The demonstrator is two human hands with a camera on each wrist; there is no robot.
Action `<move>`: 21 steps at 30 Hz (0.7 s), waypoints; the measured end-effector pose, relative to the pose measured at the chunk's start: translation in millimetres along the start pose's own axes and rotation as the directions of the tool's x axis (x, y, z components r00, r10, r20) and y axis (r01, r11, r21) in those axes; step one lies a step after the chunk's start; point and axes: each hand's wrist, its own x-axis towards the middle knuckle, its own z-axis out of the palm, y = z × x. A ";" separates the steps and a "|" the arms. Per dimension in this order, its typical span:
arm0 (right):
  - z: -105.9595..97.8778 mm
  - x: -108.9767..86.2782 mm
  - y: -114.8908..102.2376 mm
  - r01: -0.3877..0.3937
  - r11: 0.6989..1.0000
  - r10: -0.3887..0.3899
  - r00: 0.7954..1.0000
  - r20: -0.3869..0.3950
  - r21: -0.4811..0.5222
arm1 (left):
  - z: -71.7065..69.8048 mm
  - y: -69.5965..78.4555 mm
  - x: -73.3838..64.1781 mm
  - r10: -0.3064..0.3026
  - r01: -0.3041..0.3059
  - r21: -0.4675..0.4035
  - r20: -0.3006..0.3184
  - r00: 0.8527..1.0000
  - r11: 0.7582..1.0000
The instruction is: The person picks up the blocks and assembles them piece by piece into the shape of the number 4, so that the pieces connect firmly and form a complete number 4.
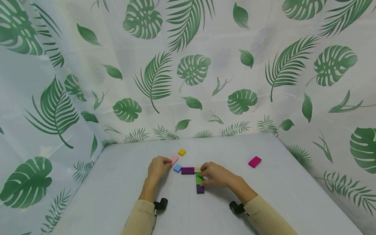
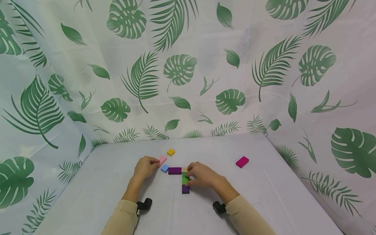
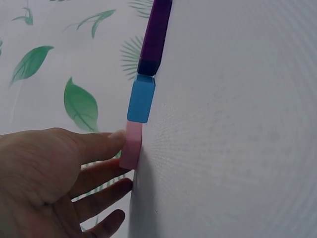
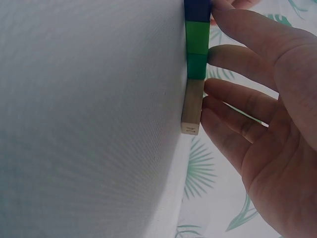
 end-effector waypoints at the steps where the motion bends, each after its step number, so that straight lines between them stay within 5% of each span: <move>1: 0.0 -0.2 -0.2 0.000 1.000 0.000 1.000 0.000 0.000 | -0.1 0.1 -0.2 0.003 -0.003 0.004 -0.002 1.000 1.000; 21: 0.1 -0.5 0.7 0.007 1.000 -0.007 1.000 0.001 -0.001 | -0.1 1.0 1.9 -0.012 0.012 -0.008 -0.011 1.000 1.000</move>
